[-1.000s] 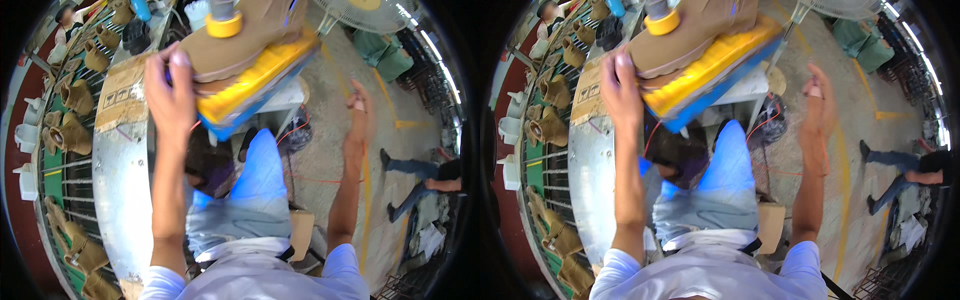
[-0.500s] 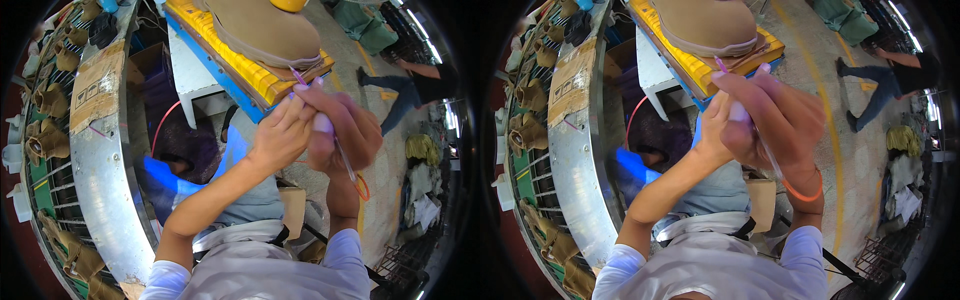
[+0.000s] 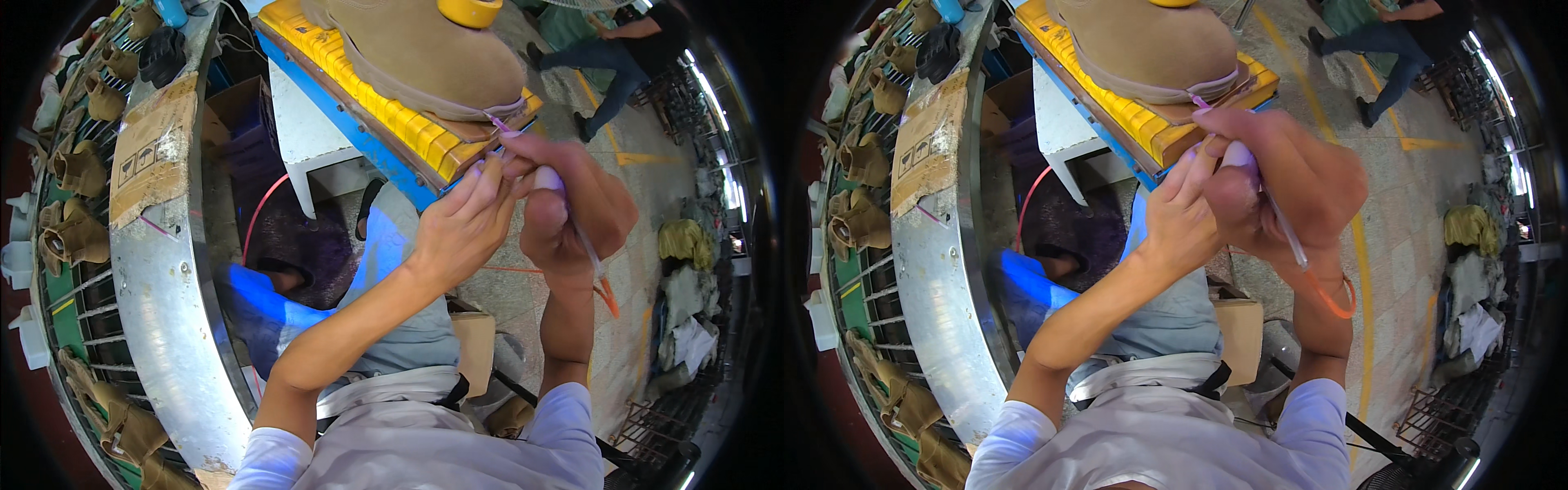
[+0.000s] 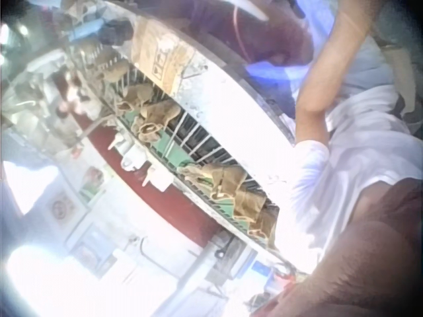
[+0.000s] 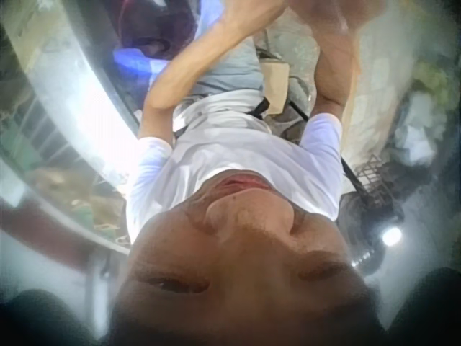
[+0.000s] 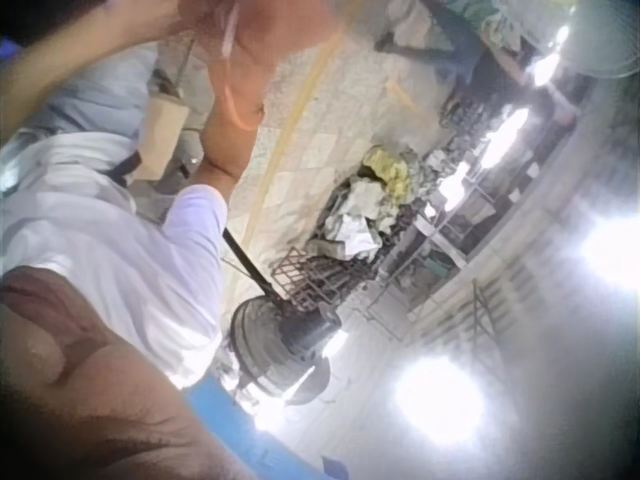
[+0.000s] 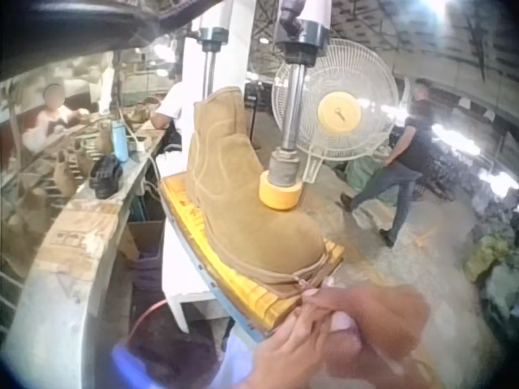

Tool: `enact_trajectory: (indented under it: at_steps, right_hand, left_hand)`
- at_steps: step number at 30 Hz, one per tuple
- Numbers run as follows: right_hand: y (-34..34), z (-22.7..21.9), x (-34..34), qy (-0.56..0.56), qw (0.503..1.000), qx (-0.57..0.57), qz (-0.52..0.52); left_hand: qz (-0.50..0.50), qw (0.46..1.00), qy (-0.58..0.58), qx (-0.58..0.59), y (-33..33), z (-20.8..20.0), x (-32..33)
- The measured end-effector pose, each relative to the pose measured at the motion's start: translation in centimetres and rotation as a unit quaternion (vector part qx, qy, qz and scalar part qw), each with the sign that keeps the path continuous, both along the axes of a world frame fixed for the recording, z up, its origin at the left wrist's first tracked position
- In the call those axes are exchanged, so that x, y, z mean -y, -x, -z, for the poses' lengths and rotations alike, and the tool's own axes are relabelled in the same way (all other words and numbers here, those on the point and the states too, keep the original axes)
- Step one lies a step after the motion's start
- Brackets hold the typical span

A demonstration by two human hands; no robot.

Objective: The person picks up a boot from a conveyor belt, applies a liquid substance along the sole edge using a pen-like tool, and then places the boot into a mechanical press.

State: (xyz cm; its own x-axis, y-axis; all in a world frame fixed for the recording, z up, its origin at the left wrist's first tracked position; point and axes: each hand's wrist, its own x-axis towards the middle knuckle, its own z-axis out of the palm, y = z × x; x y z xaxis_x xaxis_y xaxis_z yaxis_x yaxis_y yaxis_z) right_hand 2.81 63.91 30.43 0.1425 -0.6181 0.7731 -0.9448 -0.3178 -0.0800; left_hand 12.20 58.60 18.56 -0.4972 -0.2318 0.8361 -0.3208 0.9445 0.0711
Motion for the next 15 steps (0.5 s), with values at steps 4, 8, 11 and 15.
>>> enact_trajectory:
  at_steps: [4,8,11,15]
  right_hand:
    - [0.3,-0.4,-0.1,0.004,0.999,0.035,-0.014]
    - [0.2,-0.7,0.3,-0.007,0.998,0.032,-0.044]
    - [0.1,-0.8,0.4,-0.010,0.996,0.044,-0.073]
    - [-0.7,-0.8,0.5,0.001,0.994,0.050,-0.094]
  left_hand:
    - [-0.019,1.000,0.006,-0.001,-0.2,-0.3,-0.4]
    - [-0.025,0.999,-0.004,-0.042,-1.2,0.4,-0.1]
    - [-0.020,0.998,-0.009,-0.060,-2.3,0.1,0.2]
    - [-0.011,0.997,-0.008,-0.071,-4.4,-1.0,1.0]
